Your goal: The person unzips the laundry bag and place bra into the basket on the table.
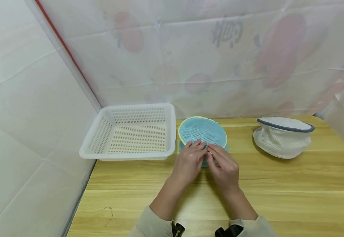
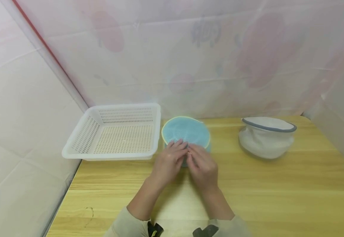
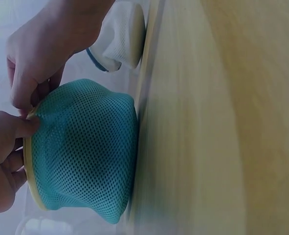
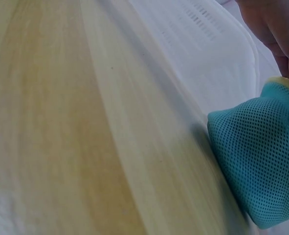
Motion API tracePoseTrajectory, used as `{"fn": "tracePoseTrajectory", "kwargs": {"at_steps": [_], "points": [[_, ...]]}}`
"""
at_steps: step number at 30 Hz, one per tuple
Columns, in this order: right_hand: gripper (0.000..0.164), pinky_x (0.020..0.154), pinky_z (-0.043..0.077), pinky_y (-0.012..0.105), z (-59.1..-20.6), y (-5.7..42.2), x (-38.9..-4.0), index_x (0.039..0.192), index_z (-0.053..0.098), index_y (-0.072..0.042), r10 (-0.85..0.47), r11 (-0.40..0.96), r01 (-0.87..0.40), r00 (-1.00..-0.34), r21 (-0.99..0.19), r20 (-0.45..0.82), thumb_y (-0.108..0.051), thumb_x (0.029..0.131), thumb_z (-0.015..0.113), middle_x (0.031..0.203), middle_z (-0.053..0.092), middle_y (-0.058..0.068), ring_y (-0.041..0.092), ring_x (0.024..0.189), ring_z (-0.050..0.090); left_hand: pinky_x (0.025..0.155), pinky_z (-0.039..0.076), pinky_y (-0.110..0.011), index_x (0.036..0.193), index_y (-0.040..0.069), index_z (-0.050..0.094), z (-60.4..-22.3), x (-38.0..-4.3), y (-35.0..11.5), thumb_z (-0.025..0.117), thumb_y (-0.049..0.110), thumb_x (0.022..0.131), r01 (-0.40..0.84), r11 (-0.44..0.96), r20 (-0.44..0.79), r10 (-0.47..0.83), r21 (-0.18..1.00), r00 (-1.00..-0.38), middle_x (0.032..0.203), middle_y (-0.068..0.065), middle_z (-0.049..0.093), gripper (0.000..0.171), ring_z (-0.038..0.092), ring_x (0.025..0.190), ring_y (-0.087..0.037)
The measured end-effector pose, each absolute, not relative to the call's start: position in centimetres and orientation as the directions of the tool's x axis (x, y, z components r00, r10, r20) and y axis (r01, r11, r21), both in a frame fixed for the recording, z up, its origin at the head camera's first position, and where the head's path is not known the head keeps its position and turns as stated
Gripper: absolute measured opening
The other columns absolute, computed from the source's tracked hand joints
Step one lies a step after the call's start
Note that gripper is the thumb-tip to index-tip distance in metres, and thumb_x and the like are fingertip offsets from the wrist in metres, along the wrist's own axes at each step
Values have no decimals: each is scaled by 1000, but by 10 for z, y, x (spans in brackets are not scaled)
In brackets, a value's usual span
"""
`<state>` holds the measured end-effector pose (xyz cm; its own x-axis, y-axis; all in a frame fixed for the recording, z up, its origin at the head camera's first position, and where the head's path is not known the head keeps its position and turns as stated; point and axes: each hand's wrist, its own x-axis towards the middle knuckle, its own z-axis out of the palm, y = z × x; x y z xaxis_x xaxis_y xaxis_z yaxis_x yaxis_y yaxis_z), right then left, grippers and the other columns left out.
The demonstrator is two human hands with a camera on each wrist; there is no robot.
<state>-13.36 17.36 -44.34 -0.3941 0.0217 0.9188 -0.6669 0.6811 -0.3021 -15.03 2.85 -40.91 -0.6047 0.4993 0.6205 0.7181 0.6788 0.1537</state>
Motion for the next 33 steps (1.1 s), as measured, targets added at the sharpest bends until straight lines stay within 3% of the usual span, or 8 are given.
{"fn": "tracePoseTrajectory", "kwargs": {"at_steps": [8,22,28,33], "points": [[17,100,49,19,-442,178,-135,91,76,7,83,731,-601,-392,-323,916,4,82,62,98,75,16,35,88,72,109,45,-36,105,13,78,-407,-152,26,72,13,90,727,664,621,498,177,-606,121,-1,70,16,61,123,-15],[16,99,48,15,-439,187,-135,91,76,7,146,750,-551,-402,-366,904,5,82,64,98,75,16,36,88,72,109,45,-40,103,9,78,-406,-159,17,74,11,88,716,633,632,433,294,-643,120,-5,71,15,62,123,-20],[14,98,49,17,-440,187,-136,89,77,6,148,735,-575,-381,-359,913,3,82,65,96,76,16,36,86,72,108,46,-43,102,9,78,-404,-160,13,75,8,87,688,641,627,391,341,-674,121,-5,71,16,62,122,-22],[14,96,52,20,-442,181,-136,88,77,5,92,707,-637,-347,-307,933,-1,83,66,94,76,17,35,83,72,109,45,-39,108,10,76,-400,-158,13,73,10,89,653,701,587,411,286,-698,126,-4,68,20,59,126,-20]]}}
